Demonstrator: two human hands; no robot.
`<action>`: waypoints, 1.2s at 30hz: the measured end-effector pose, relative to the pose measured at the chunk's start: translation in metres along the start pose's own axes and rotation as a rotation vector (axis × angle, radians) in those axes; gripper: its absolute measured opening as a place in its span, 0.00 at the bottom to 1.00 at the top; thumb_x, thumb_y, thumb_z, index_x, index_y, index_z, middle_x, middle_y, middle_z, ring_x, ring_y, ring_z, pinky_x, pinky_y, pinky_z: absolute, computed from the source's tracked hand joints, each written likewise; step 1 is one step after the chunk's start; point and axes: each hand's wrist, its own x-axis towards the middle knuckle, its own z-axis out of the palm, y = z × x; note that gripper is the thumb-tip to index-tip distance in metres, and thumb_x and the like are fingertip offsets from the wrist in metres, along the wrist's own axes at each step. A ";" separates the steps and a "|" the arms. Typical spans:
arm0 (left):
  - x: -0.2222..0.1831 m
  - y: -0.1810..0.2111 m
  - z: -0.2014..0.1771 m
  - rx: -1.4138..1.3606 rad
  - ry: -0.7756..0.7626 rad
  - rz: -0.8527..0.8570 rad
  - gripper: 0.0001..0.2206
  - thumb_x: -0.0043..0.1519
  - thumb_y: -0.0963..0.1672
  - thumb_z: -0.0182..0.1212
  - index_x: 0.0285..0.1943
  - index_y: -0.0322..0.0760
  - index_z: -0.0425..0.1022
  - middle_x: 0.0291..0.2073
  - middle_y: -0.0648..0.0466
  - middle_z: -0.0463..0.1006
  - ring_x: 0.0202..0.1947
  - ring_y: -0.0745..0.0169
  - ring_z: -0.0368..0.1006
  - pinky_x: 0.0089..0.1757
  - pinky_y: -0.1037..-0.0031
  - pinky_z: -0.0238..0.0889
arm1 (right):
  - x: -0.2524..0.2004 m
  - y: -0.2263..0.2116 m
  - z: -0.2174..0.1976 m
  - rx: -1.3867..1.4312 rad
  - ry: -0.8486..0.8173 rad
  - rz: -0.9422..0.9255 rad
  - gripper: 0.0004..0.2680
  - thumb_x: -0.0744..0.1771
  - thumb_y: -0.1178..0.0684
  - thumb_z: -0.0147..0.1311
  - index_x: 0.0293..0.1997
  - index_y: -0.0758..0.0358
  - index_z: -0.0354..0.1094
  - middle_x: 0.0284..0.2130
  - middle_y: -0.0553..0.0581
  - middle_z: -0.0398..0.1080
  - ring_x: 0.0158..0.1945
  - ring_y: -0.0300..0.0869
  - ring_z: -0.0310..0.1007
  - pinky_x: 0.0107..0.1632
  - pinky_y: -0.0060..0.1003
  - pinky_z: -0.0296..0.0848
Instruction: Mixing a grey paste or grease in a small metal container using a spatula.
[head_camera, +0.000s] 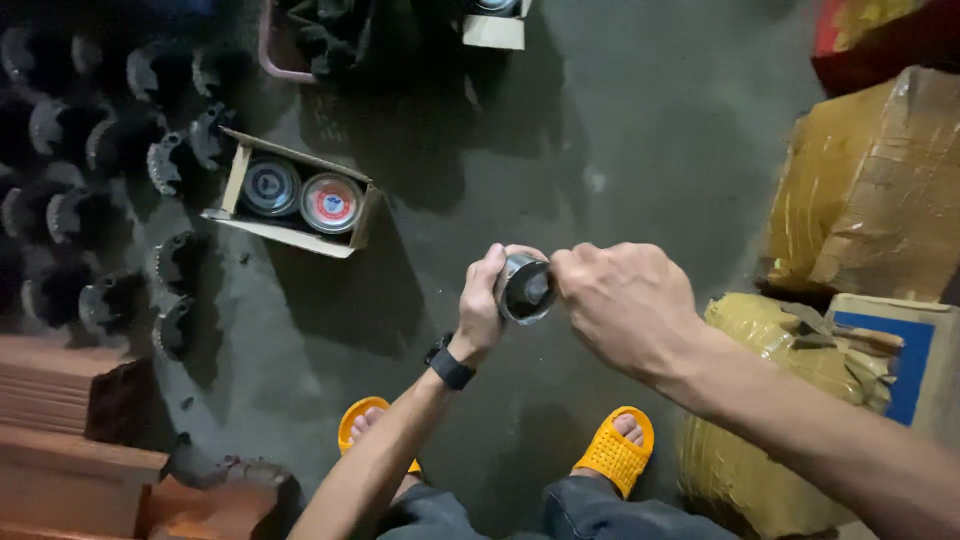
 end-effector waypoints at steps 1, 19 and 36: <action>0.000 0.003 -0.001 0.001 0.001 0.000 0.28 0.72 0.52 0.34 0.46 0.26 0.78 0.32 0.50 0.81 0.32 0.63 0.75 0.37 0.71 0.70 | -0.001 0.000 0.006 0.001 0.000 -0.001 0.07 0.64 0.52 0.53 0.30 0.63 0.74 0.27 0.65 0.76 0.30 0.57 0.78 0.33 0.50 0.75; 0.009 -0.028 -0.031 -0.095 0.105 0.003 0.26 0.74 0.51 0.37 0.45 0.25 0.79 0.35 0.51 0.81 0.36 0.65 0.75 0.43 0.73 0.70 | 0.020 -0.027 0.025 -0.054 -0.213 0.001 0.05 0.65 0.54 0.49 0.31 0.61 0.68 0.24 0.62 0.74 0.26 0.52 0.78 0.32 0.48 0.76; 0.012 0.003 -0.028 -0.086 0.106 -0.016 0.27 0.73 0.51 0.36 0.42 0.28 0.80 0.31 0.52 0.81 0.31 0.65 0.75 0.37 0.72 0.70 | 0.018 -0.031 0.035 -0.056 -0.021 0.021 0.08 0.64 0.48 0.53 0.27 0.58 0.71 0.22 0.62 0.75 0.28 0.56 0.78 0.33 0.52 0.76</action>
